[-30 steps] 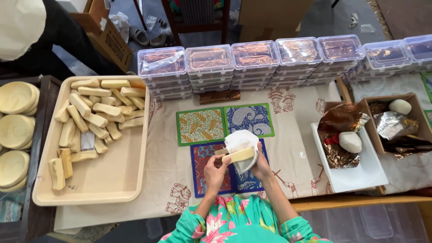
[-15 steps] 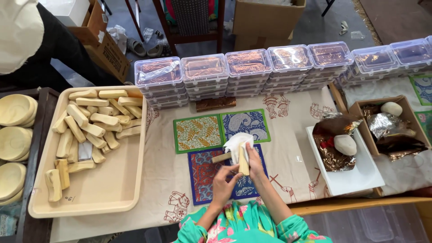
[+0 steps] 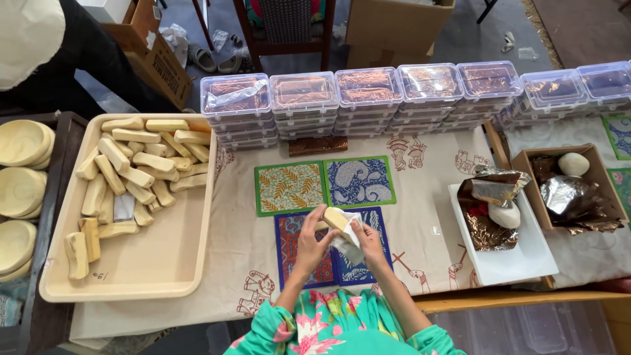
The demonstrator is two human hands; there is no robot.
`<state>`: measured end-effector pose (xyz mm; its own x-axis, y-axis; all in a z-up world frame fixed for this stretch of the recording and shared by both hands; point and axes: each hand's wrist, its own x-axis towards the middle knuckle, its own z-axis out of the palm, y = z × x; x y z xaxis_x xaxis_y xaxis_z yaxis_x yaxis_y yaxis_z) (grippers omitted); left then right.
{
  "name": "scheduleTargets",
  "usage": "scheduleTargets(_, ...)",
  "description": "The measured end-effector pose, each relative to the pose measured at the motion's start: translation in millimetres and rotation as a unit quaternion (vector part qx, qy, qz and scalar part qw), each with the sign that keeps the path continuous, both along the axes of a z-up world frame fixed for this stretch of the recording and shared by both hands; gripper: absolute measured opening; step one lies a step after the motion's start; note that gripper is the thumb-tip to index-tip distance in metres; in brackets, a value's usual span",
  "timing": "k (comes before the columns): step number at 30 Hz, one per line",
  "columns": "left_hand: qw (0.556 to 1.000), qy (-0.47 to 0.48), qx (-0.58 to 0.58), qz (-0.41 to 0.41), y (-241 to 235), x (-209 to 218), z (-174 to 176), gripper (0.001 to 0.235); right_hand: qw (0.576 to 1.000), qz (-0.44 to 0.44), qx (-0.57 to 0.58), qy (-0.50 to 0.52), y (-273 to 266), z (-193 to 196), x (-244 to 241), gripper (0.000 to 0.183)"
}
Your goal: The person wipes a wooden block with a white cloth, then wraps it in a sheet of foil. The person repeats this process with a second wooden block, wiping it and wrapping it in foil. The wrapped items are placed on the table.
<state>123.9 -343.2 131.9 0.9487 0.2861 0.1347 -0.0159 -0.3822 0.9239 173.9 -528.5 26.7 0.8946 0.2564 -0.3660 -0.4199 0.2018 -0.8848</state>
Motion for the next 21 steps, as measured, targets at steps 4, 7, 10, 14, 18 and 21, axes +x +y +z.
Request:
scheduleTargets(4, 0.991, 0.046, -0.108, -0.067, 6, -3, -20, 0.057, 0.998, 0.003, -0.052, -0.034, -22, -6, 16, 0.039)
scheduleTargets(7, 0.989, 0.018, -0.131, -0.065, 0, -16, -9, 0.034, 0.995, -0.029, -0.068, -0.067, -18, 11, 22, 0.04)
scheduleTargets(10, 0.996, -0.012, -0.067, -0.063, -14, -30, -5, 0.021, 0.994, -0.086, -0.033, -0.065, -12, 24, 25, 0.039)
scheduleTargets(14, 0.998, -0.05, -0.047, 0.001, -10, -25, 16, 0.029, 0.985, -0.051, -0.123, -0.113, -4, 48, 18, 0.045)
scheduleTargets(18, 0.996, -0.006, 0.014, -0.09, 2, -21, 17, 0.042, 0.941, -0.011, -0.29, -0.172, 5, 65, 18, 0.05)
scheduleTargets(21, 0.989, 0.033, -0.031, -0.138, -2, -24, 18, 0.051, 0.961, -0.066, -0.223, -0.148, 1, 26, 28, 0.053)
